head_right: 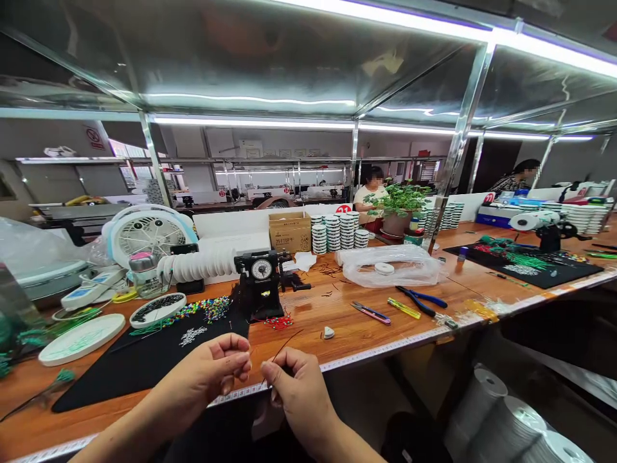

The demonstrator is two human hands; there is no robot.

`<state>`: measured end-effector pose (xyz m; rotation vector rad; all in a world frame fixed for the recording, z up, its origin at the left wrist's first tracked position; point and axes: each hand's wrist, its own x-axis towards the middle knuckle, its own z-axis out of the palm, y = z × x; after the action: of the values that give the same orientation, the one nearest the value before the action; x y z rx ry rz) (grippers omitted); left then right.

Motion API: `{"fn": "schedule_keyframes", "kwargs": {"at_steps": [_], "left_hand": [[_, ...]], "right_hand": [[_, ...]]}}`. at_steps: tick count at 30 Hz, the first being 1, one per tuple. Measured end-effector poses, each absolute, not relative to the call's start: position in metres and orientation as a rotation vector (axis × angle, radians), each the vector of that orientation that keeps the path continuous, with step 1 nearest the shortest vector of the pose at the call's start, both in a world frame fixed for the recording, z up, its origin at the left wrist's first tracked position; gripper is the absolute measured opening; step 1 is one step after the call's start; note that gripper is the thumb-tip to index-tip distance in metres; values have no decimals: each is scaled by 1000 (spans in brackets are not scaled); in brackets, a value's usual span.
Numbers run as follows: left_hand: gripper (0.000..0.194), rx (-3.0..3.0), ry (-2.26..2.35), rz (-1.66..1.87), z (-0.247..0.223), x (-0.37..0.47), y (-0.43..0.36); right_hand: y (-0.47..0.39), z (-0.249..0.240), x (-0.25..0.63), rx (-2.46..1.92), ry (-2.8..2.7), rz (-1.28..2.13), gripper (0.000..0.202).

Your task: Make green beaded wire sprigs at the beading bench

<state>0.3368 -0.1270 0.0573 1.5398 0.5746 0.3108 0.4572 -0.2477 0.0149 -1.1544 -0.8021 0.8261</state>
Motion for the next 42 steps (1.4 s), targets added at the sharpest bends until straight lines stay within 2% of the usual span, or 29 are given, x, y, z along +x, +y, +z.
{"fn": "schedule_keyframes", "kwargs": {"at_steps": [3,11,16,23,27,33,37,42], "left_hand": [[27,1240,493,292,59,323,-137],[18,1154,461,242,52,310,-138],[12,1079,426,282,49,304,-139],[22,1007,481,374,44,301,-146],[13,1083,456,544,36,305,-148],[17,1132,445,533,39,300,-140],[26,1446,500,464,49,292,-134],[15,1856,549,478,52,289,-139]], "right_hand": [[-241,22,450,-1096,-803,910,37],[-233,19,436,-918,-691,1118,32],[-232,20,434,-902,-645,1117,30],[-232,18,432,-917,-673,1132,31],[-230,17,430,-900,-657,1135,34],[-229,14,429,-1011,-696,1149,36],[-232,17,430,-1128,-782,1071,34],[-235,24,427,-1269,-980,909,30]]}}
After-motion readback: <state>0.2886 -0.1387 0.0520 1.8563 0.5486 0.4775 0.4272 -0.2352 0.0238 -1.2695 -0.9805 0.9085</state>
